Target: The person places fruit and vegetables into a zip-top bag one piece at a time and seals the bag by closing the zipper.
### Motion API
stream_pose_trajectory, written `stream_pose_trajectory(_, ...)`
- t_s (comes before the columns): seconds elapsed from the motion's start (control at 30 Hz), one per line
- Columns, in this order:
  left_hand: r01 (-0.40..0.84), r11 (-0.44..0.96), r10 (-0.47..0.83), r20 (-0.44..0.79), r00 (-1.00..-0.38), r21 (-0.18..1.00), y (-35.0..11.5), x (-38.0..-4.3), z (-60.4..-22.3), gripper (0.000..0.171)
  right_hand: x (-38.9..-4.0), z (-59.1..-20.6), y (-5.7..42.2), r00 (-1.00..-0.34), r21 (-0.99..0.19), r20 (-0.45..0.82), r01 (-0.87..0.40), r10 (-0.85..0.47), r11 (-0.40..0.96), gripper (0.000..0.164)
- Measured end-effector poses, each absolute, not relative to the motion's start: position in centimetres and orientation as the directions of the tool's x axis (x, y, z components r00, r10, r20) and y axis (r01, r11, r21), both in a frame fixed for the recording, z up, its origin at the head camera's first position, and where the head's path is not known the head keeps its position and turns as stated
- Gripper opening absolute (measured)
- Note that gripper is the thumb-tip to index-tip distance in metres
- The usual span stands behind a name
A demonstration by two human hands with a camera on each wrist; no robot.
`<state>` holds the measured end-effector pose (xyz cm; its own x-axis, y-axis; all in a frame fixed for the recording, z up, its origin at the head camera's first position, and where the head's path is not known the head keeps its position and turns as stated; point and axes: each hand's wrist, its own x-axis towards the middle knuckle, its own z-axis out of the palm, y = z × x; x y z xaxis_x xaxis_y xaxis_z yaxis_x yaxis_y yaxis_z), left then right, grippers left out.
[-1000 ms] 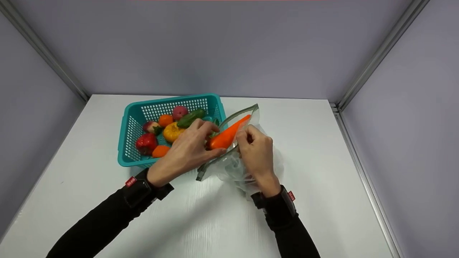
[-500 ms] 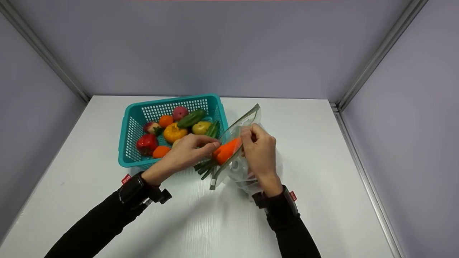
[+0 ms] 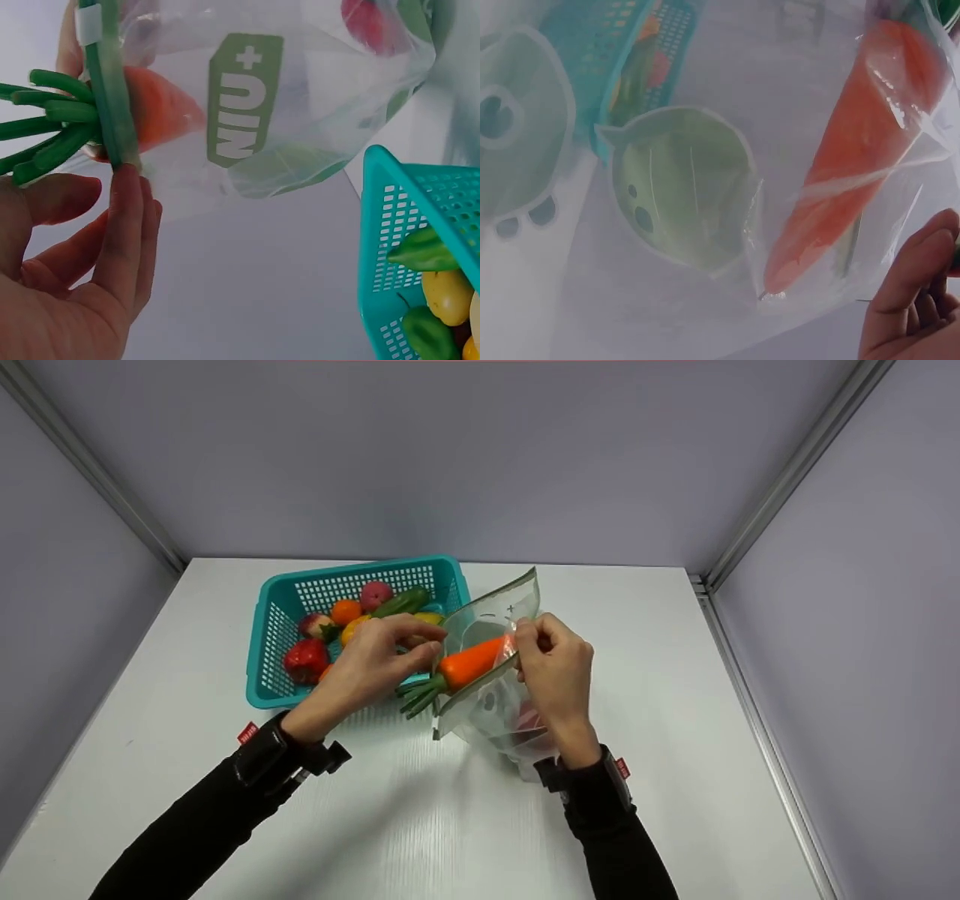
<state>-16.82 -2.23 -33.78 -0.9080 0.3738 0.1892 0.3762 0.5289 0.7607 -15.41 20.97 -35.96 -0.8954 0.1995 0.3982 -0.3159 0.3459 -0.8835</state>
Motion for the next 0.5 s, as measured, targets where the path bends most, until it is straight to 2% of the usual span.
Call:
stream_pose_trajectory(0.17, 0.419, 0.524, 0.356, 0.257, -0.899, 0.741, -2.3, -17.3, -33.3, 0.019, -15.4, -35.2, 21.6, -0.886, -0.875, 0.411, -0.317, 0.214, 0.367, 0.037)
stream_pose_trajectory(0.4, 0.372, 0.509, 0.298, 0.247, -0.922, 0.776, -2.9, -17.2, -32.5, 0.021, -15.3, -33.8, 22.7, -0.860, -0.876, 0.433, -0.329, 0.271, 0.353, 0.038)
stream_pose_trajectory(0.5, 0.388, 0.492, 0.314, 0.257, -0.914, 0.780, -2.6, -17.0, -32.1, 0.023, -15.3, -33.8, 22.5, -0.873, -0.874, 0.429, -0.336, 0.233, 0.351, 0.038)
